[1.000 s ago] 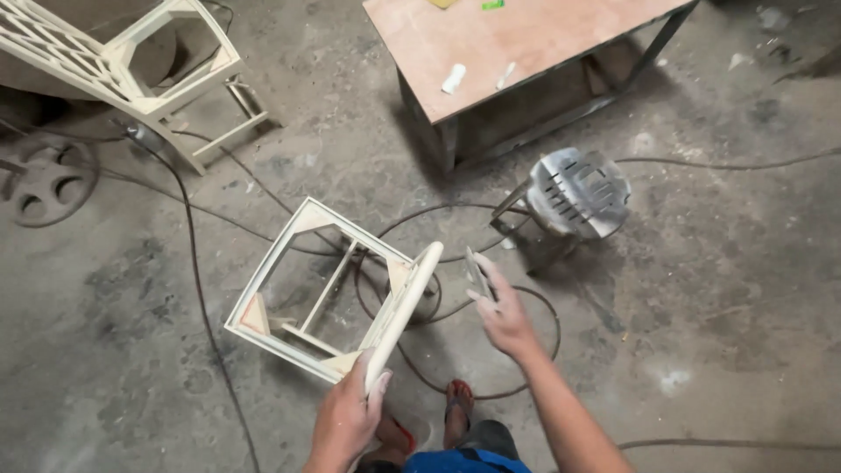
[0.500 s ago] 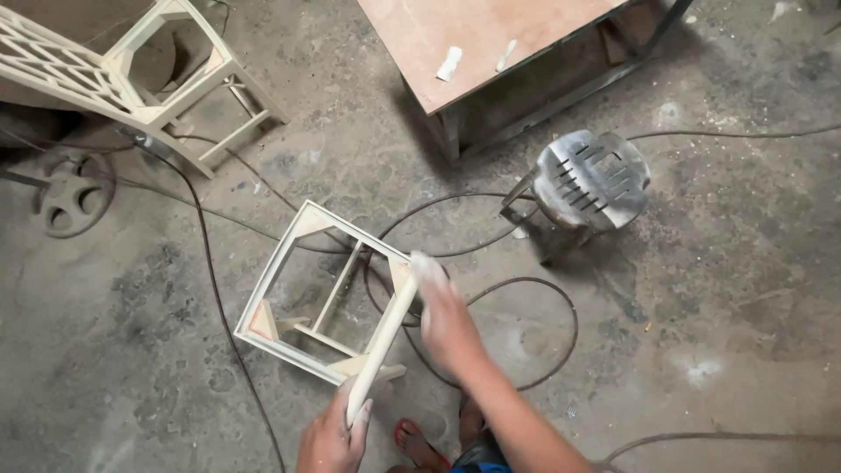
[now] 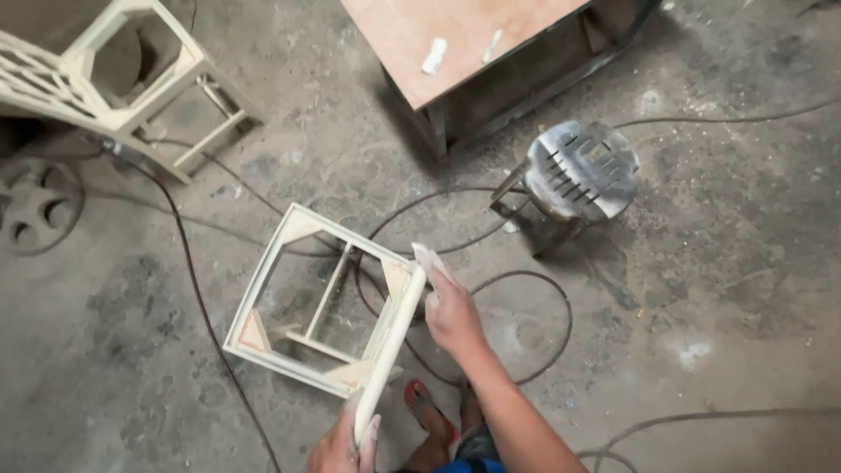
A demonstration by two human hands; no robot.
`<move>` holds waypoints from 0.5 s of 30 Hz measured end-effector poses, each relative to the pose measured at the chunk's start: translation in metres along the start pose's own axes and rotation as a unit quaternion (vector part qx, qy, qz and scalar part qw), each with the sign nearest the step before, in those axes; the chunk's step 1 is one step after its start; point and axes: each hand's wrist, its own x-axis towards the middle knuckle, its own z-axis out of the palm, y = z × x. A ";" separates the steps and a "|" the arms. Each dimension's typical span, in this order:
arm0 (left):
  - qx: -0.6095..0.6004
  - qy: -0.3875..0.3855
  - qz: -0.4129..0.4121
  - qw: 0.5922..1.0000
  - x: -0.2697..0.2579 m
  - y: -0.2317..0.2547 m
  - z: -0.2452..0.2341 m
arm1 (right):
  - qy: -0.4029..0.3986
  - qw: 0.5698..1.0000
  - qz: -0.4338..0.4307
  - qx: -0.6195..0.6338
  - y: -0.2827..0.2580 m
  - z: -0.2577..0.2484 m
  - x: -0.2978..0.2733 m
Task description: The person sands the frame of a white chair using a sanding block. They work on the legs, seat frame, and backrest, repositioning the chair to access different areas.
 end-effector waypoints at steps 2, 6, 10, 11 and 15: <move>0.004 0.048 0.030 0.998 0.007 -0.012 0.016 | -0.016 0.997 -0.004 -0.074 -0.037 -0.011 -0.035; 0.002 0.076 0.030 0.997 0.004 -0.015 0.019 | -0.009 0.993 -0.078 -0.085 -0.060 -0.009 -0.063; -0.016 0.039 0.039 0.998 0.014 -0.031 0.035 | 0.032 0.994 -0.051 0.092 -0.044 -0.009 -0.007; -0.033 0.091 0.022 0.995 0.022 -0.044 0.058 | 0.009 0.998 -0.036 0.045 -0.059 -0.016 -0.017; -0.042 0.063 -0.052 0.996 0.005 -0.027 0.037 | -0.009 0.994 -0.090 -0.062 -0.033 -0.008 -0.059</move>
